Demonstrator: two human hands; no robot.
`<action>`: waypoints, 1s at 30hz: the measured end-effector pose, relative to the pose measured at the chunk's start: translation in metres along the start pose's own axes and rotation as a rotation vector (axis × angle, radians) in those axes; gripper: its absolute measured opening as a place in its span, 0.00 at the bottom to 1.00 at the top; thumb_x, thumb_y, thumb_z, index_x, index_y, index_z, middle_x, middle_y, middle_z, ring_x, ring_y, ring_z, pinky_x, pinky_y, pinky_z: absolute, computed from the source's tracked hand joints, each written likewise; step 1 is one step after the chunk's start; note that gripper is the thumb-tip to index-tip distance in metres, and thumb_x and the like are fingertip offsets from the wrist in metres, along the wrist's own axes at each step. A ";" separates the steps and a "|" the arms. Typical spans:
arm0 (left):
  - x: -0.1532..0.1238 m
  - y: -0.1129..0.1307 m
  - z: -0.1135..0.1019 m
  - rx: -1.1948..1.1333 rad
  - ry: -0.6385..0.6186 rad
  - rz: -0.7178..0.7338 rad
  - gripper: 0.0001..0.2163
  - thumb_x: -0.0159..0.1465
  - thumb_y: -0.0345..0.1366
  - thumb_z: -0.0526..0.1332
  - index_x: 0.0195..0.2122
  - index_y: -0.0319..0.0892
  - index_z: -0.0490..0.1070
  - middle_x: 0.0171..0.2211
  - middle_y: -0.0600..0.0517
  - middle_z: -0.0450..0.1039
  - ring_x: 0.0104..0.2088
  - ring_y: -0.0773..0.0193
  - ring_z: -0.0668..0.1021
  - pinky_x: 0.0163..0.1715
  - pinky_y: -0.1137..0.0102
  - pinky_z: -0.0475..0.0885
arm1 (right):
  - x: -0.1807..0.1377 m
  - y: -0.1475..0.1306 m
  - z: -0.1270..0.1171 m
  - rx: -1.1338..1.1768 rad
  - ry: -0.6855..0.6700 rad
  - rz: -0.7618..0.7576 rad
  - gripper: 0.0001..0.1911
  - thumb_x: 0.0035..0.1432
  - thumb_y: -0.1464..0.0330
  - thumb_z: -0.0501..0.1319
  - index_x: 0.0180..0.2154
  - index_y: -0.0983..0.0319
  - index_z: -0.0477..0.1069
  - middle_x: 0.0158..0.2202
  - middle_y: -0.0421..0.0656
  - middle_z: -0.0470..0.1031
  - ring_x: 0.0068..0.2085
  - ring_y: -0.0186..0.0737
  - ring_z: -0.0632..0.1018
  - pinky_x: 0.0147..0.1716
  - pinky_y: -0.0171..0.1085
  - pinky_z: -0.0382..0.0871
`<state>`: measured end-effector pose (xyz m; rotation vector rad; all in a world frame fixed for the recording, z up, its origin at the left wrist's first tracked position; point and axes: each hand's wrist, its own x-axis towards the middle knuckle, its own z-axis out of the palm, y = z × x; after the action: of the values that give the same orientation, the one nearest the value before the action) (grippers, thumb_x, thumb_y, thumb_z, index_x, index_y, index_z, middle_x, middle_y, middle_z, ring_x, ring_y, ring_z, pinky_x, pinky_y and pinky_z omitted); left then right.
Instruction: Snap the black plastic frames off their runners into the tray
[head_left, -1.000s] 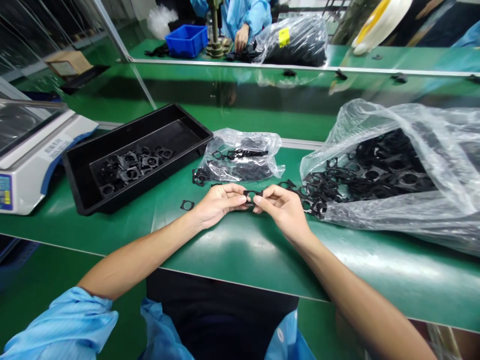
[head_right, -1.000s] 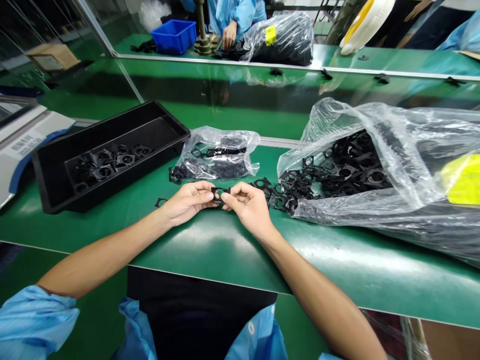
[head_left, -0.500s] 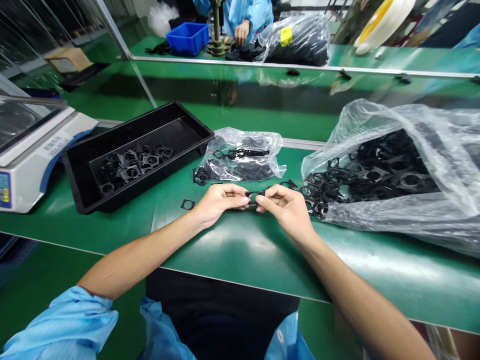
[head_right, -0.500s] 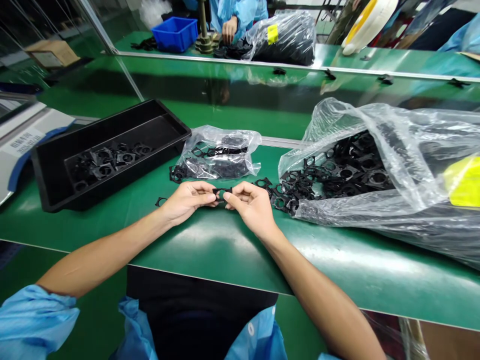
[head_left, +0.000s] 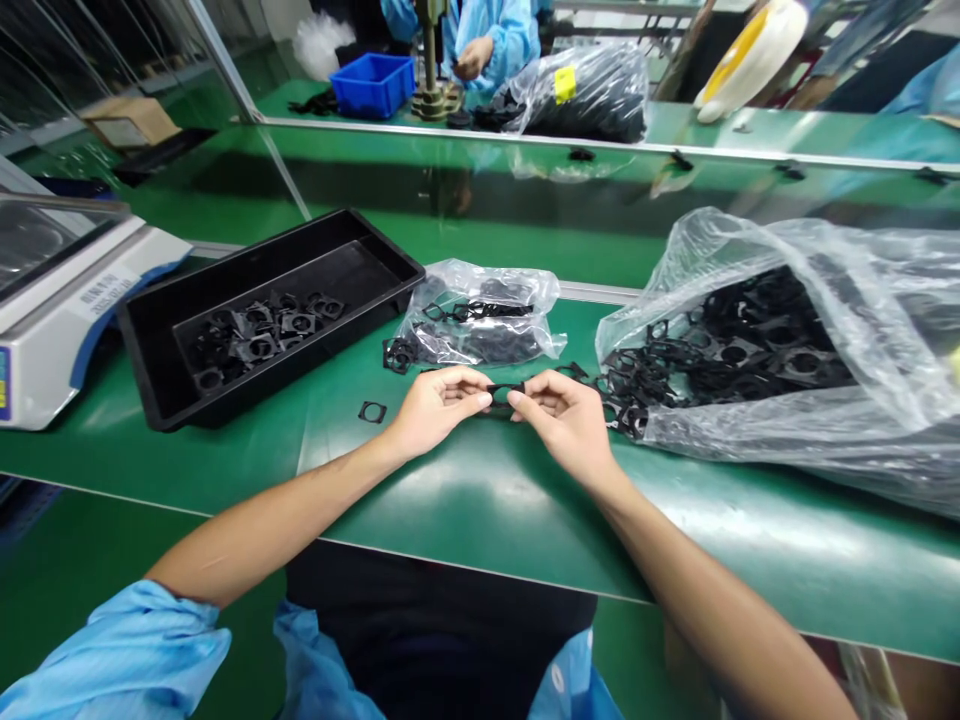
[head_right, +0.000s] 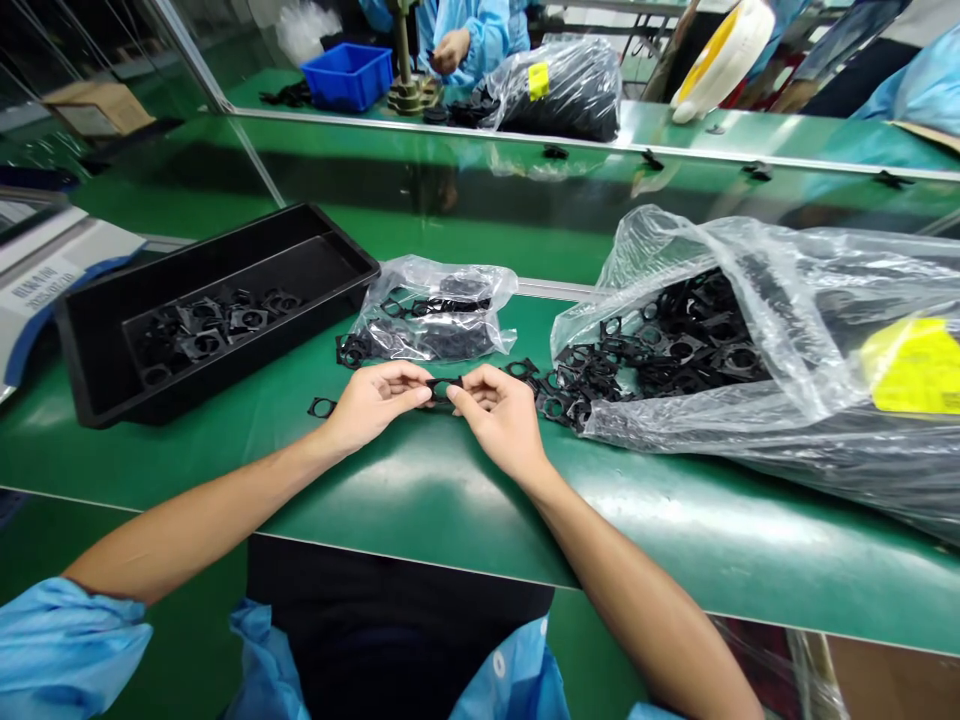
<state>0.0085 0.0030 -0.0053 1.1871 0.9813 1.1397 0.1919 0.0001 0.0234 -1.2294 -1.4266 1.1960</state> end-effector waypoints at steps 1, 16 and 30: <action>0.000 0.000 0.000 -0.001 -0.008 -0.005 0.13 0.54 0.41 0.73 0.34 0.38 0.76 0.28 0.53 0.77 0.29 0.66 0.80 0.36 0.70 0.78 | 0.000 0.000 0.001 -0.009 0.000 -0.005 0.22 0.48 0.50 0.73 0.24 0.60 0.68 0.22 0.38 0.71 0.24 0.38 0.77 0.27 0.36 0.72; -0.004 0.001 0.003 0.133 -0.054 0.009 0.12 0.58 0.39 0.68 0.40 0.40 0.74 0.37 0.50 0.76 0.39 0.64 0.78 0.39 0.72 0.74 | -0.003 0.011 -0.001 -0.141 0.011 -0.120 0.12 0.57 0.59 0.68 0.34 0.62 0.78 0.29 0.43 0.79 0.26 0.38 0.78 0.29 0.37 0.75; -0.008 -0.003 0.003 0.048 0.005 -0.007 0.12 0.55 0.40 0.71 0.38 0.40 0.76 0.33 0.52 0.77 0.33 0.66 0.79 0.37 0.71 0.77 | -0.014 0.003 0.001 -0.124 -0.088 -0.144 0.17 0.55 0.55 0.70 0.38 0.61 0.76 0.32 0.41 0.79 0.32 0.36 0.78 0.35 0.35 0.75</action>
<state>0.0104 -0.0058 -0.0081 1.2189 1.0211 1.1191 0.1935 -0.0140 0.0203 -1.1478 -1.6471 1.0878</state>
